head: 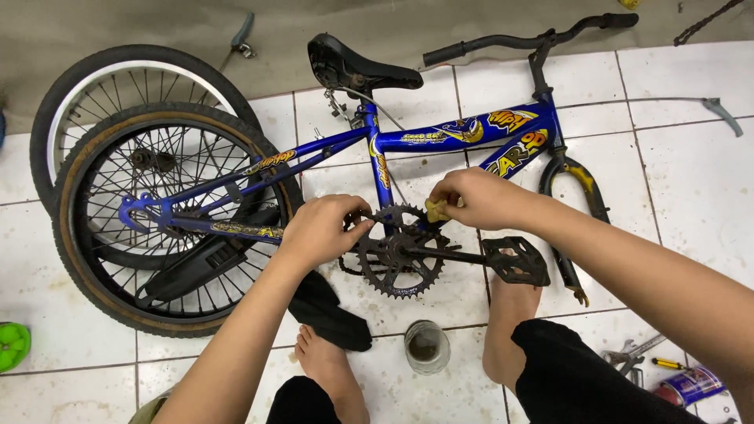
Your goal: The person sits on the floor and cleans a blue bicycle frame using a yellow sponge and a small container of liquid. They wipe the frame, chain, and gears, occasionally dipping the sponge into the container to reapply the cleaning solution.
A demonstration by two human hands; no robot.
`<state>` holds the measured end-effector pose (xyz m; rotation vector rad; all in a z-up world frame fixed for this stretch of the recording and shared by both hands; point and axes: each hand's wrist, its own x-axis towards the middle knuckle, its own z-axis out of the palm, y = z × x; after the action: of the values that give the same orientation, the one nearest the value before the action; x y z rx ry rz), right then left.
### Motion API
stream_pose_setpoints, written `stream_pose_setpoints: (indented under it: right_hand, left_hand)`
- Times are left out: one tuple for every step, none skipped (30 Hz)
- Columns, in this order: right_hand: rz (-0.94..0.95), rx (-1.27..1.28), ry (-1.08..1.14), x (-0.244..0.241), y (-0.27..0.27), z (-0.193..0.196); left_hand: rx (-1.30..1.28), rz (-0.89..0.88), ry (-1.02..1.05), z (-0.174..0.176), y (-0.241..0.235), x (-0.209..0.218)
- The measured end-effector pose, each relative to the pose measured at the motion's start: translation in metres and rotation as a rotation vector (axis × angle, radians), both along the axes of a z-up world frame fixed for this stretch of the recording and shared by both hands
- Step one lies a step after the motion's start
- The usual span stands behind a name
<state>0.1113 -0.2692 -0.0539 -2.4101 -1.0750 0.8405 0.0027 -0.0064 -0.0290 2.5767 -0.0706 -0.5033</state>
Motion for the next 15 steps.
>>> stream_pose_setpoints:
  right_hand:
    - [-0.070,0.036,0.119,0.004,-0.001,-0.011]
    - [-0.140,0.073,0.240,0.006,-0.003,-0.023]
    - [-0.143,0.073,0.245,0.002,-0.005,-0.025]
    - [-0.205,0.110,0.339,0.001,-0.006,-0.026]
    - [-0.267,0.148,0.434,0.000,-0.007,-0.027]
    - [-0.265,0.149,0.434,-0.002,-0.009,-0.028]
    - [-0.366,0.214,0.603,-0.005,-0.012,-0.029]
    - [-0.470,0.280,0.773,-0.009,-0.015,-0.030]
    - [-0.470,0.281,0.774,-0.010,-0.019,-0.038]
    - [-0.472,0.289,0.827,-0.011,-0.024,-0.046]
    - [-0.474,0.296,0.880,-0.011,-0.029,-0.053]
    - [-0.476,0.298,0.879,-0.013,-0.031,-0.053]
    - [-0.507,0.310,0.953,-0.015,-0.033,-0.052]
    - [-0.535,0.324,1.028,-0.016,-0.034,-0.051]
    - [-0.534,0.326,1.027,-0.015,-0.036,-0.051]
  left_hand:
    - [-0.008,0.007,0.032,0.001,0.000,0.002]
    - [-0.015,0.015,0.066,0.002,0.000,0.003]
    - [-0.015,0.013,0.071,0.003,0.000,0.001]
    - [-0.050,0.037,0.088,0.005,0.000,0.002]
    - [-0.085,0.062,0.105,0.007,0.001,0.002]
    - [-0.084,0.064,0.105,0.006,0.002,0.002]
    - [-0.141,0.095,0.109,0.006,0.003,0.001]
    - [-0.200,0.124,0.114,0.005,0.003,0.000]
    - [-0.198,0.124,0.114,0.004,0.005,-0.002]
    - [-0.247,0.139,0.115,0.003,0.005,-0.002]
    - [-0.295,0.153,0.117,0.002,0.006,-0.002]
    - [-0.295,0.151,0.117,0.004,0.004,-0.002]
    - [-0.321,0.161,0.129,0.006,0.003,-0.002]
    - [-0.346,0.173,0.141,0.008,0.002,-0.002]
    - [-0.343,0.172,0.139,0.010,0.001,-0.002]
